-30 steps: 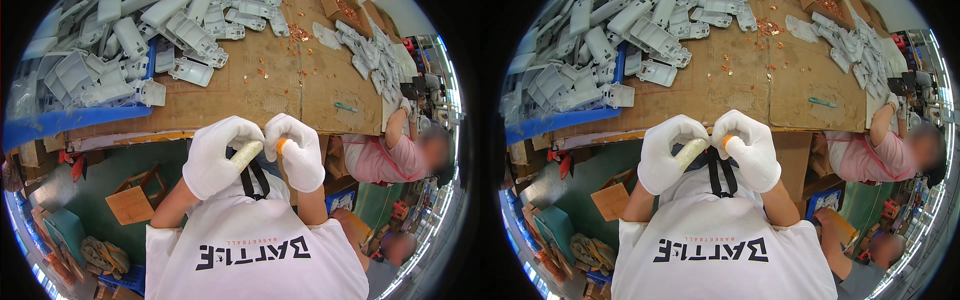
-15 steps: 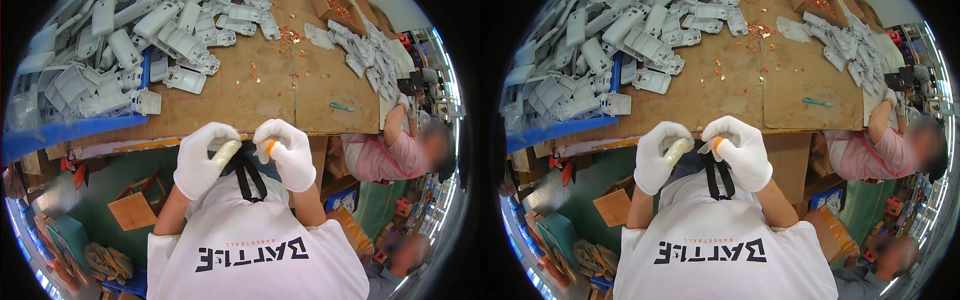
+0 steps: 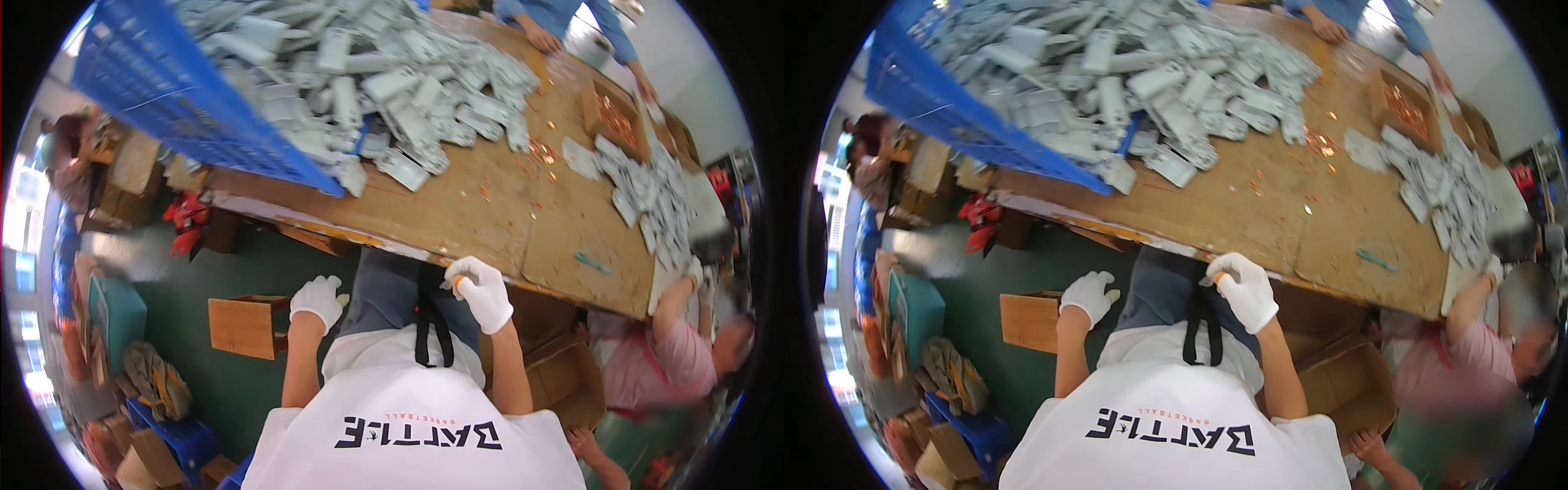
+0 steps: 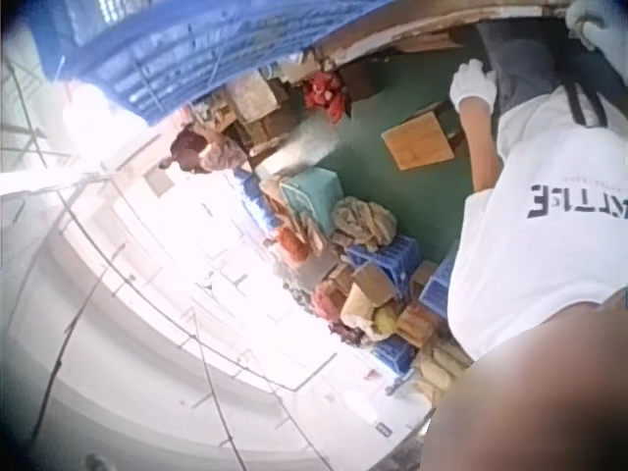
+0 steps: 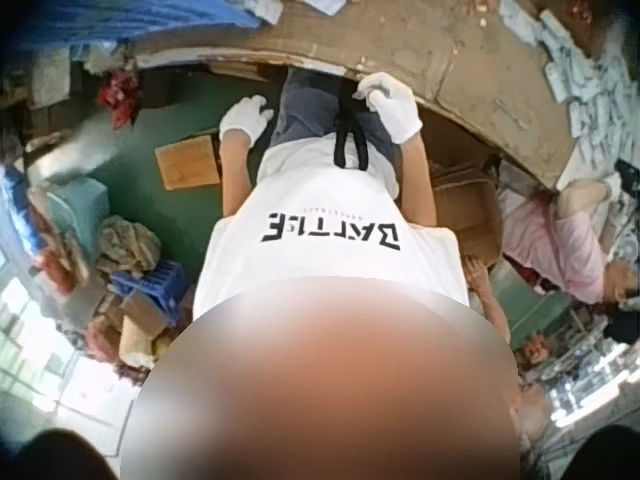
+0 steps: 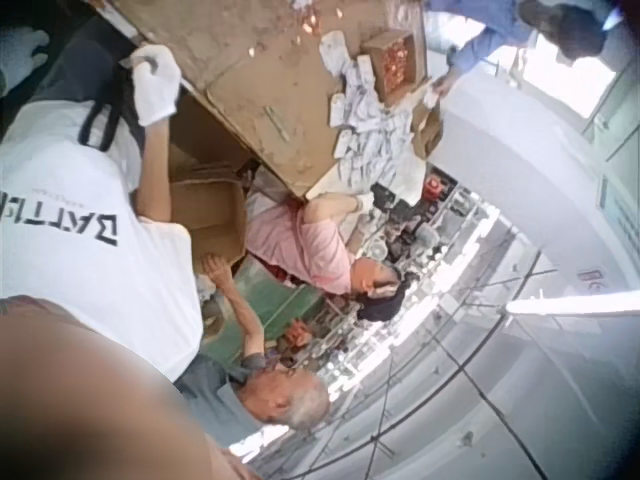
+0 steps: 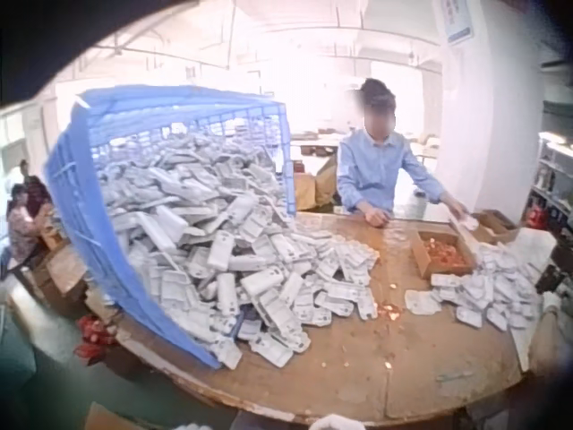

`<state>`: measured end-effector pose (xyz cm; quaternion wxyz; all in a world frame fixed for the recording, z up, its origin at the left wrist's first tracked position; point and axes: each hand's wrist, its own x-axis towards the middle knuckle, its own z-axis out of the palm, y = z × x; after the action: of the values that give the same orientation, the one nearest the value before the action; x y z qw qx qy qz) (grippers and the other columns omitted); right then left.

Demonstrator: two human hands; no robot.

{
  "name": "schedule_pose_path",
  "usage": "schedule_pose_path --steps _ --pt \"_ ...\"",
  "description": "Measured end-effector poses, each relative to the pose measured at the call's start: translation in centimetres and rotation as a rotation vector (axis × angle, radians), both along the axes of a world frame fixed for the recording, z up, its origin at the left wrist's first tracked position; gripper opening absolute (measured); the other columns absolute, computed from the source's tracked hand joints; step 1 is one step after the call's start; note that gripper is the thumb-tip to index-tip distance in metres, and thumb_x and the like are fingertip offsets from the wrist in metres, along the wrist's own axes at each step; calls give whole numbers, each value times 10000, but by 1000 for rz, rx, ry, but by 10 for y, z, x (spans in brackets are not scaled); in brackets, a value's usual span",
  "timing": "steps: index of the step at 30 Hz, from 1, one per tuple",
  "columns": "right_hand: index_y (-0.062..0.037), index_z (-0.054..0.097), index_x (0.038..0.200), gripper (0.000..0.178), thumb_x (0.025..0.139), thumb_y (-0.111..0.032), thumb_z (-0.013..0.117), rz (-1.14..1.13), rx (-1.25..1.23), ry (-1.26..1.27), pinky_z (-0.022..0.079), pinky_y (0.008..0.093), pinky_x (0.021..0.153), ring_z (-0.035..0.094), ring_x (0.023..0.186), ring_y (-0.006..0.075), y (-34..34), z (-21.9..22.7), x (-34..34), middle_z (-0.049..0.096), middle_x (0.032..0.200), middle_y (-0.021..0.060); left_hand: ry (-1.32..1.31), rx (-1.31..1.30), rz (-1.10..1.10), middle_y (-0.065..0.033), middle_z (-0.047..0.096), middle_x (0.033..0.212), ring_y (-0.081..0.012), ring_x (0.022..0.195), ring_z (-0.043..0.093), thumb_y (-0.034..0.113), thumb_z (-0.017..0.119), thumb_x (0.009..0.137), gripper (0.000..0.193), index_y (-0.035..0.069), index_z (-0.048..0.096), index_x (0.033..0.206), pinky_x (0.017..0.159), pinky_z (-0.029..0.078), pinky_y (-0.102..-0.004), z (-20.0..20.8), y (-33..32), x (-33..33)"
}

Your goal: The person picks up a plastic housing and a metal contact, inserts the contact into the housing, and presses it into place. They then repeat the process with a second metal contact before placing the assembled unit into a cardboard box.

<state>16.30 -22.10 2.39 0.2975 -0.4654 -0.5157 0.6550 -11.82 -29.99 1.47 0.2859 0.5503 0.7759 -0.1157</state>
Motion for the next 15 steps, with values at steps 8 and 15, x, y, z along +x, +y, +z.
schedule_pose_path --steps 8,15 --pt "10 649 862 119 833 -16 536 305 235 -207 529 311 774 692 807 204 37 -3 -27 702 812 116 15 -63 245 -173 640 1161 -363 1089 621 401 602 890 377 108 641 1123 925 505 -449 -44 -55 -41" --pt "-78 660 879 185 845 -184 512 789 325 -339 513 385 826 654 884 331 89 3 -62 684 906 133 -363 -134 145 -166 700 1024 -348 975 668 371 551 880 322 110 694 1001 845 526 -460 -151 -92 -89"
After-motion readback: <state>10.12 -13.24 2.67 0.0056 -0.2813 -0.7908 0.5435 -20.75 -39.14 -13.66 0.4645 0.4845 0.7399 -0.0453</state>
